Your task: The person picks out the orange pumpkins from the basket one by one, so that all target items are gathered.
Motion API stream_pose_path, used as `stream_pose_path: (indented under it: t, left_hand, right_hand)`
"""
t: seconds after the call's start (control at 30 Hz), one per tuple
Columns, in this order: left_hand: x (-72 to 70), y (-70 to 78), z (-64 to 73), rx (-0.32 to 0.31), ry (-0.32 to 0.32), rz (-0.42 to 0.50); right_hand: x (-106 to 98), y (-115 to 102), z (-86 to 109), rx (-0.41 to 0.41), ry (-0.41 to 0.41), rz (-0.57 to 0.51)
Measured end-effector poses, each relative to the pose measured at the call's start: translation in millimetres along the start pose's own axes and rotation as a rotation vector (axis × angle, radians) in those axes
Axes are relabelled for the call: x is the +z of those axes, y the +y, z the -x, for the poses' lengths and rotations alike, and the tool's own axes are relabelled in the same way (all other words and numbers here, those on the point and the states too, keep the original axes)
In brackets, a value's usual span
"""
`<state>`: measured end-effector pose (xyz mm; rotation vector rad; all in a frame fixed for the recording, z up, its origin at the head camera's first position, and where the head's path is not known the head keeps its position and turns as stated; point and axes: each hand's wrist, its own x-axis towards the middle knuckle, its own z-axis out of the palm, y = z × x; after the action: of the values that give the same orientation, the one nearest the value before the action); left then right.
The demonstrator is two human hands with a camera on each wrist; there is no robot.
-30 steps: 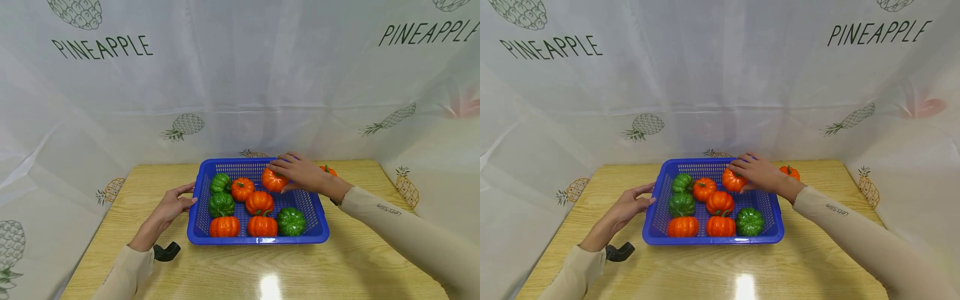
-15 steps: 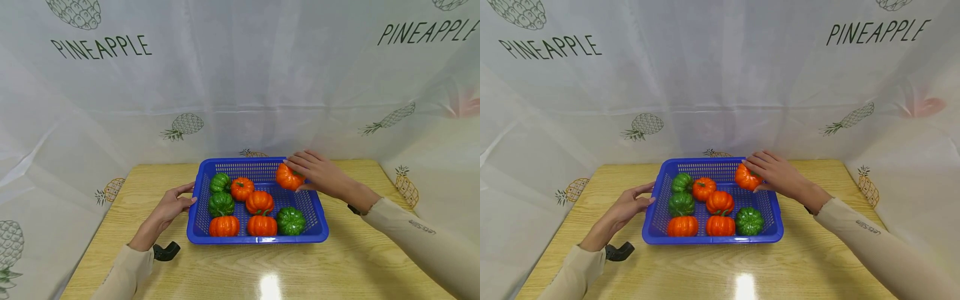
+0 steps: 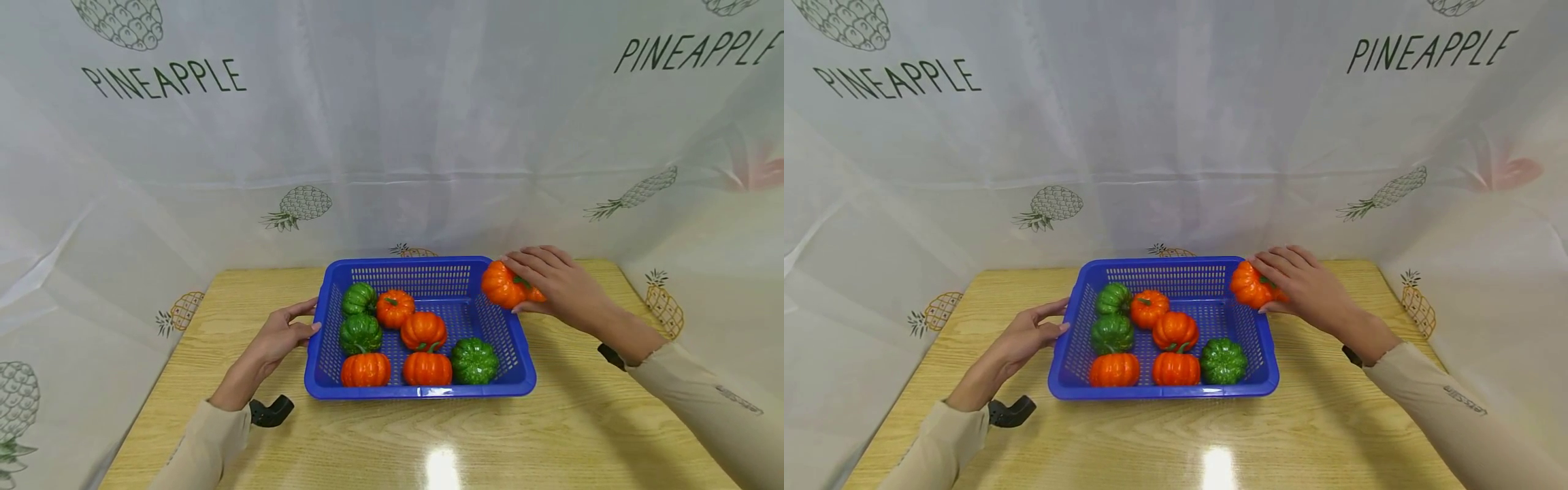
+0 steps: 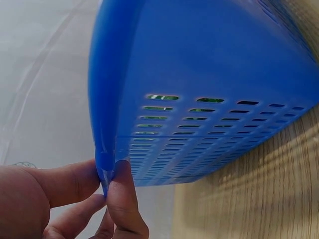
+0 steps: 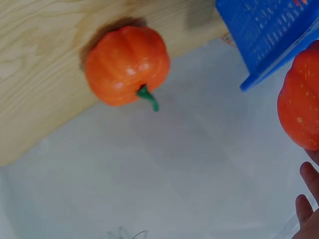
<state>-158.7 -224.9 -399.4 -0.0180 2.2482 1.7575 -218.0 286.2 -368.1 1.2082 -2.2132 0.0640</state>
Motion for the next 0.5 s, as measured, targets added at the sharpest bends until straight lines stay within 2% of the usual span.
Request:
stream_pose_path:
  t: [0.23, 0.5]
  left_hand:
    - [0.5, -0.5, -0.7, -0.005, 0.003, 0.008]
    - [0.6, -1.6, -0.8, -0.007, 0.008, 0.006]
  right_hand:
    - [-8, 10, 21.5, 0.063, 0.038, 0.015]
    - [-13, 19, 48.9, 0.149, 0.021, 0.047]
